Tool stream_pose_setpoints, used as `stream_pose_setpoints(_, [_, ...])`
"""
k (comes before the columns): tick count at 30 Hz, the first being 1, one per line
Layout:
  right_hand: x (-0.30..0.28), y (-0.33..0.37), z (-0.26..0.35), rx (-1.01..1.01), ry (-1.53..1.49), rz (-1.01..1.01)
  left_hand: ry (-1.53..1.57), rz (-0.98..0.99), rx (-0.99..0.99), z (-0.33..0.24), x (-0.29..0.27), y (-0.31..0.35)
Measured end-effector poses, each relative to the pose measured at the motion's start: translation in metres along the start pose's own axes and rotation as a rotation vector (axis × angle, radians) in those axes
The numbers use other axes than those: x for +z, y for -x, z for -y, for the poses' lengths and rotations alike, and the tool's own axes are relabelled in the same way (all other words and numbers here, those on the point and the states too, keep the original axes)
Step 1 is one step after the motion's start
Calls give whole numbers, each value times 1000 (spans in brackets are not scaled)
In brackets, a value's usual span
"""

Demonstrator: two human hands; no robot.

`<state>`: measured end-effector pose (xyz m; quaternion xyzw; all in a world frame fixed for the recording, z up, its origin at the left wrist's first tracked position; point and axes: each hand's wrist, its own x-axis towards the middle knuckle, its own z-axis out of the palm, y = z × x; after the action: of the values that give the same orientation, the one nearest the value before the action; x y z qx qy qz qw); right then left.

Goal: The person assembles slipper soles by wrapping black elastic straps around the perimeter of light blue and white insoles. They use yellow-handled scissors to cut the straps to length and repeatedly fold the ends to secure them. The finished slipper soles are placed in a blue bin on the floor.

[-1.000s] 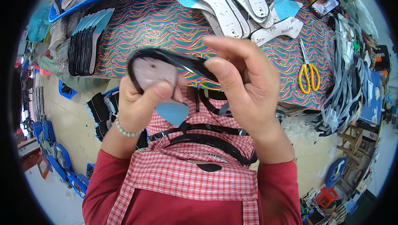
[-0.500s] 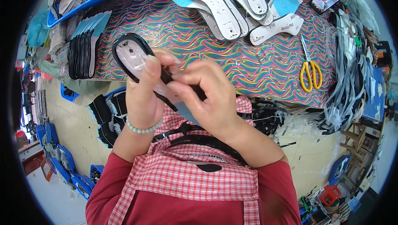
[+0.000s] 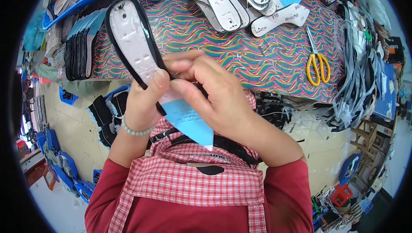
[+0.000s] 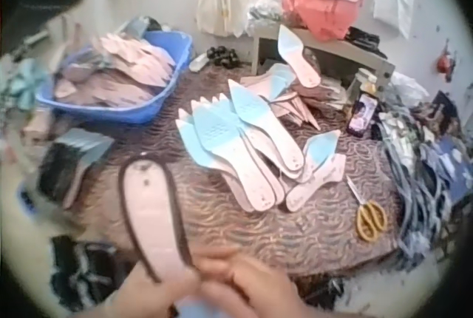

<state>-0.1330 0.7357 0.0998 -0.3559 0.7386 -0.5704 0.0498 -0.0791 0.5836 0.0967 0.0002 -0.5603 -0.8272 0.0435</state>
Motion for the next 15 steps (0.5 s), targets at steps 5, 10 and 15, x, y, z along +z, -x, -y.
stream_pose_setpoints(5, [-3, 24, -9, 402, -233, -9, 93, -266, -61, -9, -5, 3])
stream_pose_setpoints(10, [1, 22, -16, 355, -39, 177, -137, -212, 12, -4, -4, 1])
stream_pose_setpoints(15, [8, 5, -22, 363, -105, 206, -116, -112, 87, 2, -12, 0])
